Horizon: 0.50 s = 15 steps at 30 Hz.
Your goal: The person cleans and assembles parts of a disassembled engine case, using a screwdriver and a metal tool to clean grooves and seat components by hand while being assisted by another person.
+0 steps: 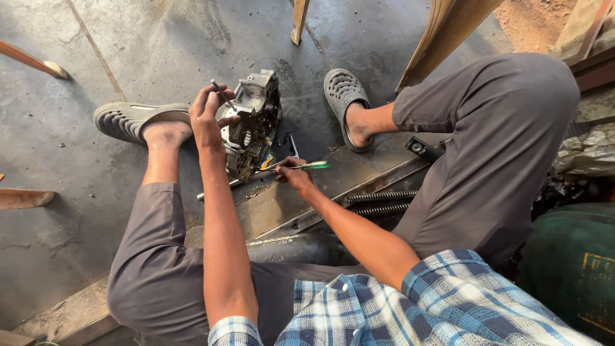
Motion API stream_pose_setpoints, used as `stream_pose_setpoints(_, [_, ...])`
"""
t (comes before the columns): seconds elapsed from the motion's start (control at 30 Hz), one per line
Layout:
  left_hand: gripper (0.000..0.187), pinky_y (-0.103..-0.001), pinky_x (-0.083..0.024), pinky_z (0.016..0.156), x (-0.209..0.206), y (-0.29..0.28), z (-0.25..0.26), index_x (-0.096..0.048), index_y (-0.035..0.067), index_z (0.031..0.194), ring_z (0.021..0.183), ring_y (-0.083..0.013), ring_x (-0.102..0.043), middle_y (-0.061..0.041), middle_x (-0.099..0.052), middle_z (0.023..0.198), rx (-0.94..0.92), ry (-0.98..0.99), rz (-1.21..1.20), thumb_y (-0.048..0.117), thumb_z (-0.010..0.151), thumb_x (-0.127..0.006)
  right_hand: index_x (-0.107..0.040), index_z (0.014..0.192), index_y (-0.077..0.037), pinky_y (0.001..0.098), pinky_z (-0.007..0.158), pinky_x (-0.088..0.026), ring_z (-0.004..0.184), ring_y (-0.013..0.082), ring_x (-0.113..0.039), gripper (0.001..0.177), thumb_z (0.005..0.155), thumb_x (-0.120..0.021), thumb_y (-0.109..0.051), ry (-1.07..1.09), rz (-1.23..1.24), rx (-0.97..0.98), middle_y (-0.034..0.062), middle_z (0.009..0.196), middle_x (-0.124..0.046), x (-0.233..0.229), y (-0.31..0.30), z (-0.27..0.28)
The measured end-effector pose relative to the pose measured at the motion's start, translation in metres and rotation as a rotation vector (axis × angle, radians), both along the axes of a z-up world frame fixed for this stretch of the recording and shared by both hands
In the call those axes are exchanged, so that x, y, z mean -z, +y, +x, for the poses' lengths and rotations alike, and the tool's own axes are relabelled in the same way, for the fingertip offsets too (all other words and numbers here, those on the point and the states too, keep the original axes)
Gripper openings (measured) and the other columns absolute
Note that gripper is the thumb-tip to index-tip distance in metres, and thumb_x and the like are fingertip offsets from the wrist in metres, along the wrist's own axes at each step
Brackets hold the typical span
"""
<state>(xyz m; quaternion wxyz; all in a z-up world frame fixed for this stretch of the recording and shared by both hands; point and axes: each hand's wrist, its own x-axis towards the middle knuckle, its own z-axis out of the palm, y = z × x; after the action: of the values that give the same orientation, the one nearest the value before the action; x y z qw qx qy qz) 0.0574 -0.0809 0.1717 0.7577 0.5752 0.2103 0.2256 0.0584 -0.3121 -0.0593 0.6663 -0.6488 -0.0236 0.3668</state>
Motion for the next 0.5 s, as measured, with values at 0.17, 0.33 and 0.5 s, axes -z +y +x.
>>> stream_pose_setpoints(0.17, [0.031, -0.034, -0.064, 0.069, 0.002, 0.007, -0.005, -0.067, 0.004, 0.121, 0.110, -0.0195, -0.072, -0.011, -0.074, 0.108, 0.027, -0.027, -0.016, 0.022, 0.101, -0.051, -0.071, 0.099, -0.001, 0.0277, 0.059, -0.058, 0.066, 0.0143, -0.072, 0.013, 0.097, -0.064, -0.012, 0.097, -0.001, 0.151, 0.0107, 0.089, -0.078, 0.005, -0.006, 0.011])
stream_pose_setpoints(0.33, [0.033, -0.034, -0.061, 0.073, 0.004, 0.009, -0.002, -0.068, 0.002, 0.121, 0.108, -0.0209, -0.073, -0.012, -0.075, 0.111, 0.056, -0.022, 0.044, 0.025, 0.105, -0.052, -0.072, 0.115, -0.004, 0.0272, 0.059, -0.054, 0.067, 0.0109, -0.066, 0.027, 0.102, -0.058, -0.024, 0.131, 0.122, 0.306, 0.0069, 0.097, -0.078, -0.043, 0.005, 0.020])
stream_pose_setpoints(0.5, [0.036, -0.033, -0.062, 0.070, -0.002, 0.013, 0.009, -0.068, 0.003, 0.121, 0.107, -0.0188, -0.073, -0.010, -0.076, 0.108, 0.045, 0.031, 0.020, 0.029, 0.105, -0.049, -0.071, 0.120, -0.004, 0.0263, 0.062, -0.052, 0.071, 0.0102, -0.068, 0.030, 0.106, -0.056, -0.025, -0.057, 0.273, 0.351, 0.0072, 0.103, -0.077, -0.134, 0.030, 0.064])
